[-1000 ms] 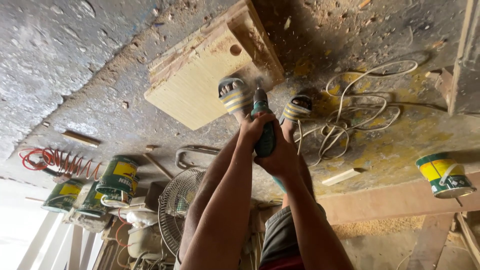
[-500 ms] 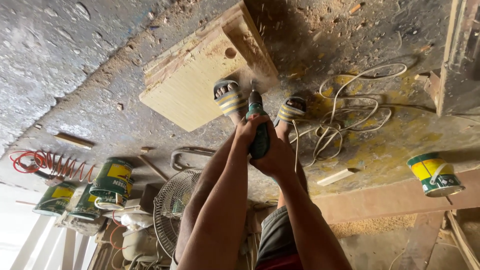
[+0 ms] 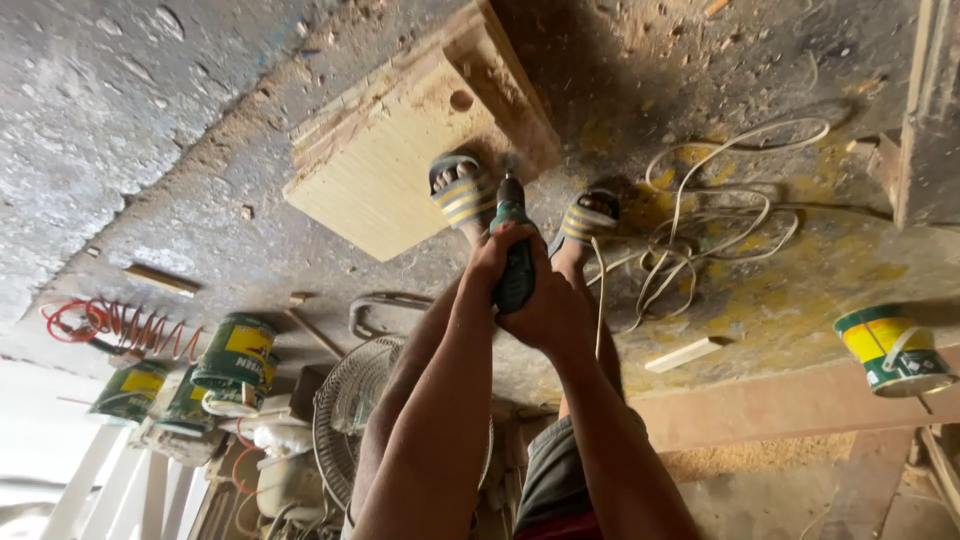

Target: Using a power drill with a large bit to bore holes into wooden boards using a template for alignment.

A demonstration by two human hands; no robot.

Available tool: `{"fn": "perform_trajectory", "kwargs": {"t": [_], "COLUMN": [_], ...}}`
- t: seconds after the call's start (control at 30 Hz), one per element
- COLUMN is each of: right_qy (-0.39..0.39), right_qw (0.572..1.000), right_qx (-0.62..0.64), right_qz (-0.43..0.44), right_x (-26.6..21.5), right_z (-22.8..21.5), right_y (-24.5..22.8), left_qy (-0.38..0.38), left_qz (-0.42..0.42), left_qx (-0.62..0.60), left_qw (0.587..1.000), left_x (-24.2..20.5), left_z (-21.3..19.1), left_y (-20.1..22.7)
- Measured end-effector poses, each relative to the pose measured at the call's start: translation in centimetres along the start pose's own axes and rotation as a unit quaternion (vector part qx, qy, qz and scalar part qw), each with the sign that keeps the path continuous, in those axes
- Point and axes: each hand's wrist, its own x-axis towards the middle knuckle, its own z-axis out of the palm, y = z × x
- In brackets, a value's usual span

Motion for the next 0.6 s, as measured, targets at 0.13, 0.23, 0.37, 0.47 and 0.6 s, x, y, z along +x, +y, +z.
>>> {"fn": "perform_trajectory", "kwargs": {"t": [0.13,0.23,0.37,0.47,0.6], "right_qy": [0.027,0.018,0.032,0.044,0.082], "right_qw": [0.999,0.999,0.999,0.998,0.994], "right_qx": [0.007,-0.028,0.031,0.021,0.029], "right_qz": [-0.017,-0.01,-0.028,-0.034,-0.067], "right_x": [0.5,0.2,-0.6,0.1,-0.7], "right_z": [0.4,1.1,0.5,1.7,2.3], "right_y": [0.3,0.7,0.2,1.5,3.4], "left_qy": [-0.005,-0.005,-0.017,-0.022,-0.024], "left_qz": [0.012,0.002,0.047,0.055,0.082], "left_qx": [0.02,0.036,0.014,0.004,0.004], "left_qw": [1.0,0.999,0.999,0.998,0.996], "left_x": [-0.6,0.0,0.6,1.6,-0.6], "left_z": [0.3,-0.4,-0.1,0.6,1.0], "left_y": [1.1,-0.4,-0.1,-1.2,-1.1]}}
